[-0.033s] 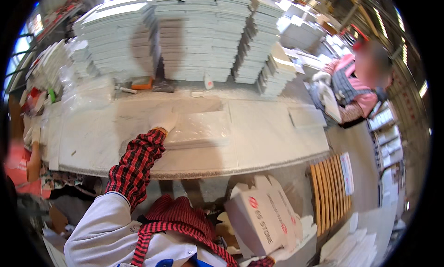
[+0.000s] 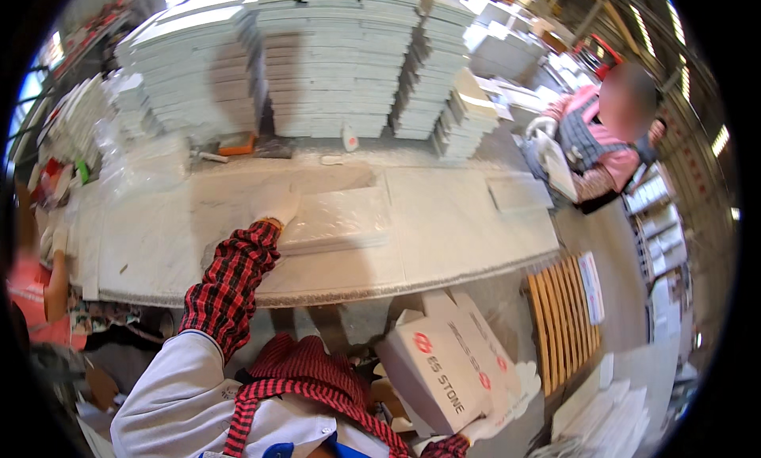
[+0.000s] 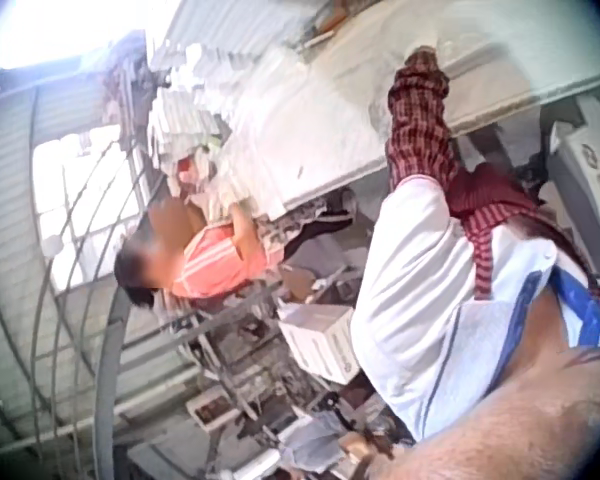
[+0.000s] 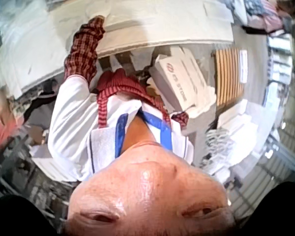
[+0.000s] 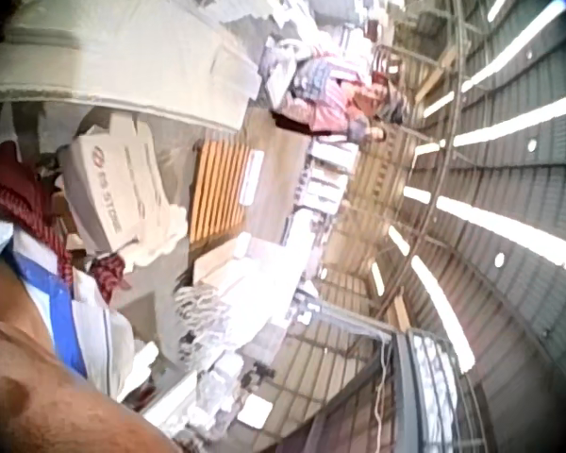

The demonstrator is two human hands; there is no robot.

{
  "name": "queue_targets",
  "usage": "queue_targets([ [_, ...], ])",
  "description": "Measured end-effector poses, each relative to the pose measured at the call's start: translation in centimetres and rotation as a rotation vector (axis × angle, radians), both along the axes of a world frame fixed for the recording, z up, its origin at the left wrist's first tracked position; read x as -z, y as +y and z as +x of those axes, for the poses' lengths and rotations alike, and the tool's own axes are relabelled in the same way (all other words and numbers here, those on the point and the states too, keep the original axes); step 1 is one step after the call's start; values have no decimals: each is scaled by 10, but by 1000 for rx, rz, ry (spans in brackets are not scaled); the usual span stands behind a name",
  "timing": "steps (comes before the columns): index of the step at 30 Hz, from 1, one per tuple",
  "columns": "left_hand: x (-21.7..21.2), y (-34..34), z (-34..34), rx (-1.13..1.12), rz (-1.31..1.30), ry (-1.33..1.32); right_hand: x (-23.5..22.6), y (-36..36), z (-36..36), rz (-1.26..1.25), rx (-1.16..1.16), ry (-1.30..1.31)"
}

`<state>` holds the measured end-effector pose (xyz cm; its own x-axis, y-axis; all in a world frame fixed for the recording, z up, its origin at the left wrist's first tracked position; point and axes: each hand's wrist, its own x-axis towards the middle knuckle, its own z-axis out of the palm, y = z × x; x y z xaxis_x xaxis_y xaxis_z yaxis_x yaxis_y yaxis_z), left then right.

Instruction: The person wraps a rectangular item in plastic film, places it into a cardboard box, and closes the box flaps. The person repeats this process with additional items, stacking them inside the box.

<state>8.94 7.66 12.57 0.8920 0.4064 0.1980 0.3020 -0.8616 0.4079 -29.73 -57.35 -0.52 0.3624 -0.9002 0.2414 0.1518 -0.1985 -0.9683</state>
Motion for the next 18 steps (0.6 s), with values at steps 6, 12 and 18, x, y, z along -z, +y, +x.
queue_targets([
  [6,-23,6,8,10,-106,193,-172,83,6,153,-224,-88],
  [12,-42,3,0,118,-142,171,-340,140,-34,-647,87,433],
  [18,-26,-7,-4,161,-407,-518,-424,189,37,-972,-16,285],
])
